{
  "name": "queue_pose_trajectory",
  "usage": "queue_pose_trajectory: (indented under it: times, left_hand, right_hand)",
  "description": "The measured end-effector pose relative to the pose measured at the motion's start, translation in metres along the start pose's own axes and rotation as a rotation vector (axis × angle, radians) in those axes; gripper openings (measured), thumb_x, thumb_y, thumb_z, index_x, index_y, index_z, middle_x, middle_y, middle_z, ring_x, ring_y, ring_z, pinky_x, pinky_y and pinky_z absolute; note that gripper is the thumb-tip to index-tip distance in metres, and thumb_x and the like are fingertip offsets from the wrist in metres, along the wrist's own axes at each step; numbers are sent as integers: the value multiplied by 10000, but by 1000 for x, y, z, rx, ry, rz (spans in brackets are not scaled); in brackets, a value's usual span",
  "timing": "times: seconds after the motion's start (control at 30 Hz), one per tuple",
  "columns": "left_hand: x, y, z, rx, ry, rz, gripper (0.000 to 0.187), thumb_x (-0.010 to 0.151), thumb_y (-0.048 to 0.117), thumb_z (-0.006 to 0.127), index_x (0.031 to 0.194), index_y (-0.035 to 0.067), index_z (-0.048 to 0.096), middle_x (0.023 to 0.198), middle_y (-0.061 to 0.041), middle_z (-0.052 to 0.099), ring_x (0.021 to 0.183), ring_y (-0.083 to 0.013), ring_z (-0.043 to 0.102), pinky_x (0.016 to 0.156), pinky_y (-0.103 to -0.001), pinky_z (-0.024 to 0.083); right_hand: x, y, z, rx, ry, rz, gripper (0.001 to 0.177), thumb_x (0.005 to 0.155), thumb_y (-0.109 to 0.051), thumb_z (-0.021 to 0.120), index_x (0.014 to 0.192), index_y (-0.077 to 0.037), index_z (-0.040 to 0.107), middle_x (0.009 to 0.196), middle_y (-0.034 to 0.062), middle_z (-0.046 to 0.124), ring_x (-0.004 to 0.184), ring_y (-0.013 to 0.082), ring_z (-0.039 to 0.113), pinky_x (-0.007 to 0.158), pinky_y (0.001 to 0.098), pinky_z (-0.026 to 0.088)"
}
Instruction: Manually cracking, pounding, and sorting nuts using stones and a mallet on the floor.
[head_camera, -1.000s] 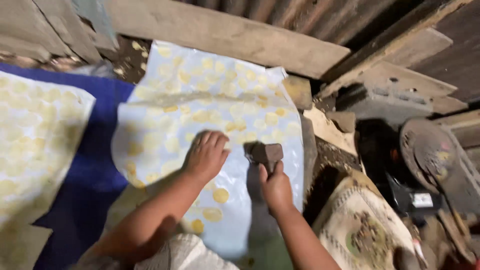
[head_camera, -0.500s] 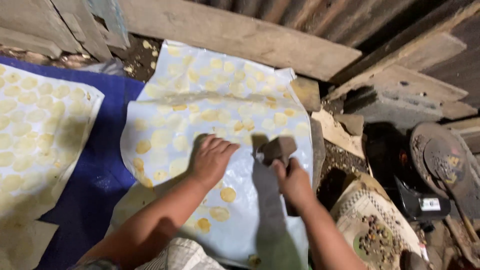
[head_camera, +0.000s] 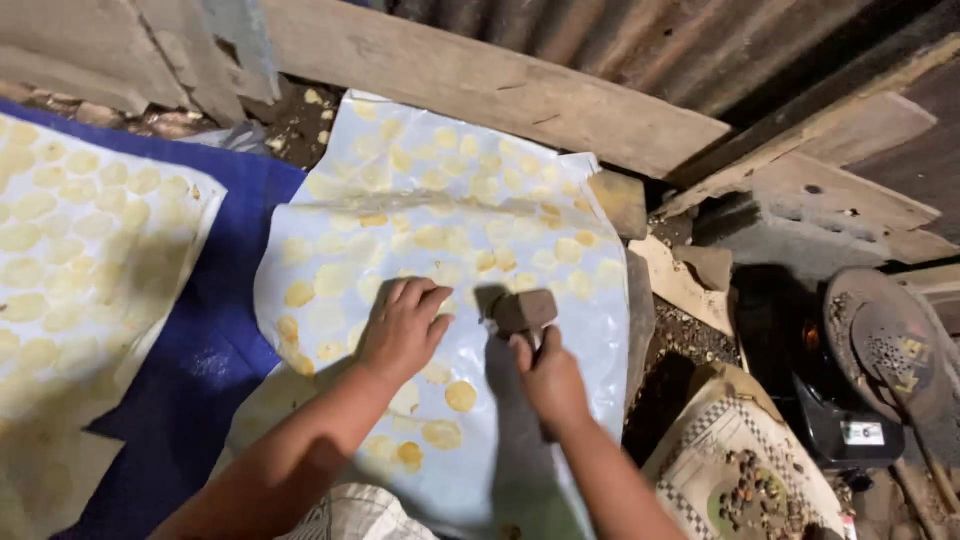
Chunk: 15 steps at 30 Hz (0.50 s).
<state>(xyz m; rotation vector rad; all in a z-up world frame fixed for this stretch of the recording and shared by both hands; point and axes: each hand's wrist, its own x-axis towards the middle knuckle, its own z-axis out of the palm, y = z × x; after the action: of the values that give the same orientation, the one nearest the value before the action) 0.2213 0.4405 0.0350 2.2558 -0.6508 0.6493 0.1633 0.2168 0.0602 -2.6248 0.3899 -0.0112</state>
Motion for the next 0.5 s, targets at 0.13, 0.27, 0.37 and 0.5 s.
queue_pose_trajectory:
  times: [0.13,0.27,0.37,0.5]
  left_hand:
    - [-28,-24,29,-106,-135,-179,233,864,119,728,1097,115,741,1081,-68,672,1088,-293,594,971,-425,486]
    - [-17,-19,17,-57,-74,-138,205,833,115,746,1036,86,733,1086,-74,657,1099,-302,583,992,-436,463]
    - [4,-10,14,9,-25,-129,164,796,148,759,946,88,728,1098,-84,653,1111,-313,571,983,-449,452]
    - [0,20,44,-164,-203,-102,125,832,245,756,888,134,747,1042,-35,663,1087,-273,589,966,-454,437]
  right_hand:
    - [1,-22,-37,114,-245,134,451,964,-439,610,1005,7,554,732,270,708,646,468,732,624,526,559]
    - [-9,18,7,97,3,66,435,952,-419,643,1001,1,541,704,267,702,631,454,699,585,521,537]
    - [8,34,17,71,126,-113,416,977,-393,683,994,5,564,687,247,679,619,426,673,552,479,509]
    - [-9,-27,-62,274,-89,202,360,967,-357,646,1005,-9,566,600,175,651,481,277,629,481,422,488]
